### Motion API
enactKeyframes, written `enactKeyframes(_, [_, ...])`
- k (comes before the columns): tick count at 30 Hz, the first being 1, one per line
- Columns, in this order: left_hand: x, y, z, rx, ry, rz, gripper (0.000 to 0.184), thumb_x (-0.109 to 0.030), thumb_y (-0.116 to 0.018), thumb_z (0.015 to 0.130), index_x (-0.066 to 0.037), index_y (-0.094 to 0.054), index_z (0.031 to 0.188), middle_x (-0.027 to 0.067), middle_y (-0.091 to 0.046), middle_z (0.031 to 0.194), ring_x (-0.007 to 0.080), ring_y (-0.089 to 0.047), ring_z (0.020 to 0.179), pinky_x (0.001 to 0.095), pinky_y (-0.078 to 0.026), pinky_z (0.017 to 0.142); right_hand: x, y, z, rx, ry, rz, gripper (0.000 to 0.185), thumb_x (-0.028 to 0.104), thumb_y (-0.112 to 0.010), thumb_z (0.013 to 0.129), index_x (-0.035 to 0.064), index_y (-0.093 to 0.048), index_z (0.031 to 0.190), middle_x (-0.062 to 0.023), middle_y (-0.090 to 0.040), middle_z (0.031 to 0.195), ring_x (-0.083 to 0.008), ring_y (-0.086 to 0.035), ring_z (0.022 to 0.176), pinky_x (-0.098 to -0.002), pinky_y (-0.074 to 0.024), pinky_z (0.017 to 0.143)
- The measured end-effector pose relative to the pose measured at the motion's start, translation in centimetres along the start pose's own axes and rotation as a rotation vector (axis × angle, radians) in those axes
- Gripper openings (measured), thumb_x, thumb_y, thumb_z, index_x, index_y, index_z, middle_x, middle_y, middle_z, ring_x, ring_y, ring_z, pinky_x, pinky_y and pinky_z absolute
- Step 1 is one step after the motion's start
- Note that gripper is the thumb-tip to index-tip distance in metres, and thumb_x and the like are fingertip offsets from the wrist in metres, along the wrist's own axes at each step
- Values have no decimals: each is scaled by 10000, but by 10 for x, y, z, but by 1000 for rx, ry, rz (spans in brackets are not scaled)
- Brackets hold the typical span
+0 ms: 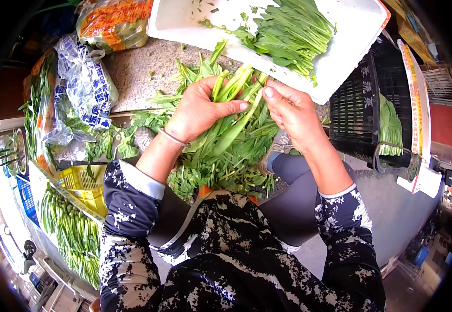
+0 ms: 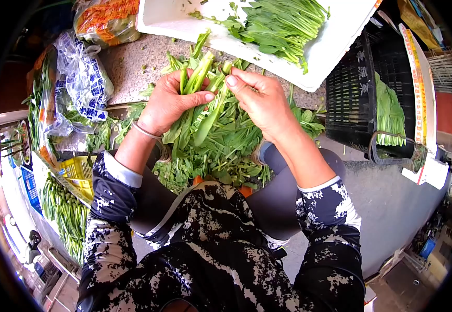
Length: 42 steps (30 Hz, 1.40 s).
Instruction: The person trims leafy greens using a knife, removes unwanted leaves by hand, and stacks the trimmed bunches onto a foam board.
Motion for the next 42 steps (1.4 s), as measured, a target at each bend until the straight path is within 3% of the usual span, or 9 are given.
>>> enactKeyframes(6, [2,4,0,-41,-82,45,239,-54,-727,689,-32,-597,889,-5,-612,790,56,-542,707,203,-462,652,-3,5,6,-12,93,-316,388,273,-560,857,34,-532,1161,-82,-616,967,-108,-534,833,-251,-426,779])
enactKeyframes(8, [-1,13,-1,-266,-234,406,245,-61,-734,679,-23,-589,872,-8,-609,777,48,-536,691,197,-458,635,-4,3,7,-11,160,-282,380,280,-554,860,77,-529,1180,-28,-603,878,-75,-509,740,-222,-429,680])
enactKeyframes(14, [-7,12,-6,-394,-291,486,236,-139,-714,681,-50,-576,850,74,-632,716,137,-613,635,249,-474,595,9,-19,-3,60,193,2,444,260,-574,850,35,-475,1220,53,-464,693,-31,-368,580,-177,-328,513])
enactKeyframes(16, [-8,9,-7,-416,-308,628,229,-97,-729,679,-37,-575,838,25,-610,726,61,-558,656,216,-468,611,10,-24,-3,47,173,22,439,253,-578,848,21,-482,1208,52,-466,685,-31,-372,582,-176,-331,515])
enactKeyframes(24, [-10,8,-9,-381,-263,537,235,-108,-739,668,-35,-574,819,14,-603,698,50,-539,634,206,-461,605,-2,-14,6,-2,169,-20,365,218,-582,847,12,-539,1146,18,-542,709,-20,-399,596,-183,-348,515])
enactKeyframes(25, [-8,9,-9,-388,-297,544,235,-109,-740,669,-34,-573,816,8,-599,694,45,-530,629,203,-458,600,3,-12,9,-112,378,-207,355,212,-580,848,14,-544,1141,17,-541,711,-17,-399,595,-182,-342,507])
enactKeyframes(28, [-6,11,-8,-383,-323,504,233,-112,-740,673,-32,-570,811,1,-595,692,39,-521,628,199,-454,597,12,-5,2,-172,410,-317,361,209,-560,861,24,-525,1168,36,-477,672,-19,-375,570,-176,-309,483])
enactKeyframes(30, [-5,11,-8,-363,-290,532,225,-105,-735,676,-36,-572,815,11,-604,699,48,-535,639,203,-458,607,11,-16,-1,88,180,112,396,218,-543,870,32,-482,1214,50,-415,652,-26,-351,547,-173,-283,473])
enactKeyframes(42, [-3,0,-10,-186,-242,632,243,-117,-733,664,-27,-580,831,25,-601,693,55,-531,627,216,-452,601,1,-8,4,113,49,120,371,224,-560,858,11,-527,1160,70,-397,614,-15,-330,517,-177,-251,433])
Point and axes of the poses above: each hand's wrist, its own z-axis towards the middle knuckle, its own y-axis out of the back of the hand, x = y × z, the point moved 4 cm from there along z, towards the middle knuckle
